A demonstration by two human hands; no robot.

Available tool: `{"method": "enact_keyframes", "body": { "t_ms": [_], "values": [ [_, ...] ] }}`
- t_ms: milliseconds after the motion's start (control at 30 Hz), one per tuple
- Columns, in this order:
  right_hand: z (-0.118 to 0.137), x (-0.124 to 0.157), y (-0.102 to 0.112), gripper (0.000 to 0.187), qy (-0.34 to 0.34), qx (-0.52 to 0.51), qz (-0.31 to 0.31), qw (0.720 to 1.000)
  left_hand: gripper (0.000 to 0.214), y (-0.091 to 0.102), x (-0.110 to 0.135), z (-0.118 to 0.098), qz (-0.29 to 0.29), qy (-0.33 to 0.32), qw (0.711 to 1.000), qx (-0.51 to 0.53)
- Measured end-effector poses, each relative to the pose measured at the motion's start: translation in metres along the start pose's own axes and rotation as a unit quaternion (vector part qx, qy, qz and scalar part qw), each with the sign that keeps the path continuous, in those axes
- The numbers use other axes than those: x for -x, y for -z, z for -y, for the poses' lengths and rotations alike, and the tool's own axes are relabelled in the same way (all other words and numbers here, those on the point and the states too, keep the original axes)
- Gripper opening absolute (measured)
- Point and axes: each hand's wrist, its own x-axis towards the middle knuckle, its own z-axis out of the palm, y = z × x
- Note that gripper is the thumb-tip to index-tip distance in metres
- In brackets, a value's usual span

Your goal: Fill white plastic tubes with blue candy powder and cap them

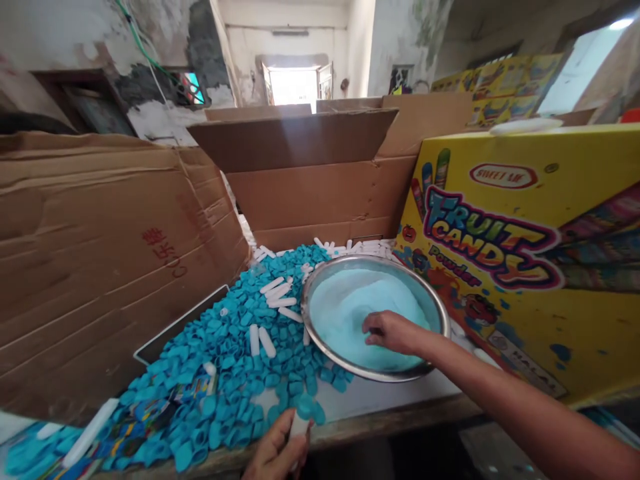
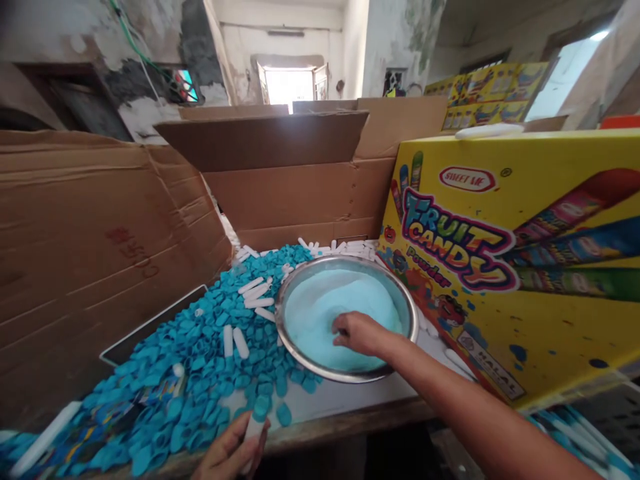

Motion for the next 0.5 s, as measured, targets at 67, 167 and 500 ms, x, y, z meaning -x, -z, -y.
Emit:
{"method": "enact_keyframes", "body": {
  "t_ms": [67,167,500],
  "values": [
    [0.028,0.006,0.003,0.019,0.043,-0.134,-0.005,0.990,0.042,-0.007,-0.004,-0.013,0.012,-0.011,1.000,-0.004],
    [0.068,0.016,0.002,0.025,0.077,-0.235,0.029,0.969,0.031,-0.016,-0.011,-0.031,0.039,-0.050,0.998,-0.027],
    [0.112,0.041,-0.057,0.018,0.019,-0.260,0.069,0.963,0.023,-0.017,0.008,-0.031,0.100,-0.121,0.973,-0.171]
  ]
}}
